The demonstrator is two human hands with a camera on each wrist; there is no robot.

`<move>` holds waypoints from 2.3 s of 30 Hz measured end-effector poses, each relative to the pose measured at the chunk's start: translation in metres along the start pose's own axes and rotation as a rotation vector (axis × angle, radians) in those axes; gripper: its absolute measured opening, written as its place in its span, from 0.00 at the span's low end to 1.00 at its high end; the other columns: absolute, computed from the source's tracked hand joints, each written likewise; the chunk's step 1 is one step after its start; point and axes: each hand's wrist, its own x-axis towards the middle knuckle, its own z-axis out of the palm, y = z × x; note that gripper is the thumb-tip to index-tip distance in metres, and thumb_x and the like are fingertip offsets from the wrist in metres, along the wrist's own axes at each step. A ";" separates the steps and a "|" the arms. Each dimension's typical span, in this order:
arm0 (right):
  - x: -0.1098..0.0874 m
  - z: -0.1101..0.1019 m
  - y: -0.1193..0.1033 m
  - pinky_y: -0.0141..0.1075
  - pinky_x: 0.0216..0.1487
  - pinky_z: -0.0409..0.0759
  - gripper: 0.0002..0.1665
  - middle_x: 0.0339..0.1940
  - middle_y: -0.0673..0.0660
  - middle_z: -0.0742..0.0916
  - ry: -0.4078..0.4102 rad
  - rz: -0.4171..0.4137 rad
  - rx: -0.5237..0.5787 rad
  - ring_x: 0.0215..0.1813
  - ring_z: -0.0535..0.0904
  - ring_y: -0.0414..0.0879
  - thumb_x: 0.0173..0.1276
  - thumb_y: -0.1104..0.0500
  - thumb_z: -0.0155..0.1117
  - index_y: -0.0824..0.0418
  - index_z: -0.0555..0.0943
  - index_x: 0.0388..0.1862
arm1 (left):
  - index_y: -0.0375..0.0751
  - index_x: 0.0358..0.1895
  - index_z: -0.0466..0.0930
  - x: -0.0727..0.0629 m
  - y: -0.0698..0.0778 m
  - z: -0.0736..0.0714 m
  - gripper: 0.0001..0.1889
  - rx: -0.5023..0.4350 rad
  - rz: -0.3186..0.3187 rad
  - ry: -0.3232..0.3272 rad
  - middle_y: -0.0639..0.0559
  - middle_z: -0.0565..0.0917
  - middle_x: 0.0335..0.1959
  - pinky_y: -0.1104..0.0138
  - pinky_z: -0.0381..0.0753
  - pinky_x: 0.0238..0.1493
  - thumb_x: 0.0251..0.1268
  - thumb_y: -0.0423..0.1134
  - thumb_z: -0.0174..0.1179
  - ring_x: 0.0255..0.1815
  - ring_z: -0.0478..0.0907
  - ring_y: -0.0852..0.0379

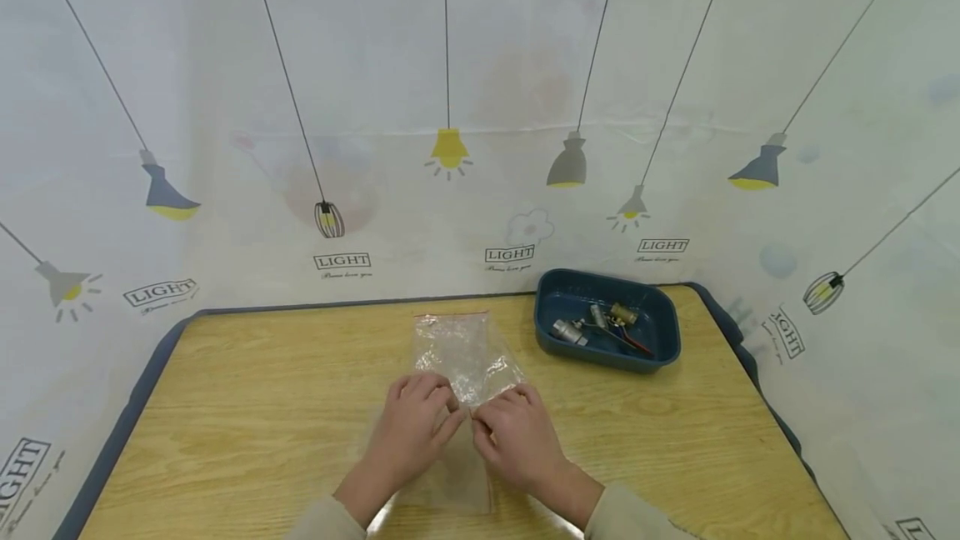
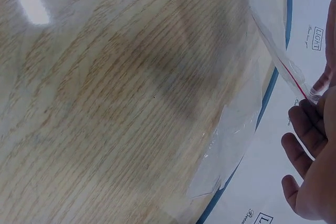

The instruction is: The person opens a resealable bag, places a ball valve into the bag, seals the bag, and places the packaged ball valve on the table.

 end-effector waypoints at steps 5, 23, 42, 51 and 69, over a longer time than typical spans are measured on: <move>0.000 0.003 0.000 0.42 0.53 0.73 0.09 0.23 0.40 0.85 -0.022 -0.011 -0.002 0.35 0.80 0.39 0.61 0.52 0.65 0.46 0.80 0.21 | 0.57 0.30 0.79 -0.004 0.008 -0.003 0.14 -0.091 -0.100 -0.083 0.58 0.79 0.46 0.45 0.68 0.61 0.67 0.60 0.55 0.58 0.74 0.54; 0.002 0.006 -0.002 0.42 0.53 0.73 0.06 0.23 0.41 0.85 -0.010 -0.043 -0.004 0.34 0.78 0.40 0.60 0.51 0.67 0.46 0.81 0.24 | 0.53 0.30 0.83 -0.002 0.011 0.008 0.02 -0.006 -0.044 0.056 0.58 0.80 0.41 0.51 0.71 0.55 0.59 0.42 0.64 0.50 0.76 0.56; 0.006 0.004 -0.001 0.43 0.51 0.73 0.06 0.24 0.38 0.85 -0.071 0.074 0.111 0.34 0.79 0.38 0.63 0.53 0.66 0.45 0.83 0.26 | 0.53 0.27 0.78 -0.002 0.013 0.009 0.05 -0.022 -0.002 0.078 0.56 0.77 0.44 0.48 0.72 0.56 0.58 0.39 0.63 0.50 0.75 0.53; 0.008 0.005 0.003 0.44 0.55 0.70 0.07 0.26 0.41 0.84 -0.081 -0.072 0.031 0.35 0.78 0.40 0.64 0.52 0.64 0.46 0.80 0.26 | 0.52 0.23 0.74 -0.003 0.012 0.011 0.07 0.056 0.058 0.061 0.56 0.75 0.43 0.50 0.71 0.58 0.56 0.39 0.62 0.48 0.74 0.56; 0.012 0.003 0.003 0.48 0.61 0.69 0.06 0.24 0.40 0.85 -0.078 -0.040 -0.041 0.37 0.77 0.39 0.62 0.50 0.66 0.45 0.82 0.25 | 0.55 0.21 0.74 -0.003 0.017 0.005 0.09 0.023 -0.060 0.051 0.57 0.76 0.44 0.49 0.69 0.60 0.55 0.41 0.62 0.51 0.74 0.53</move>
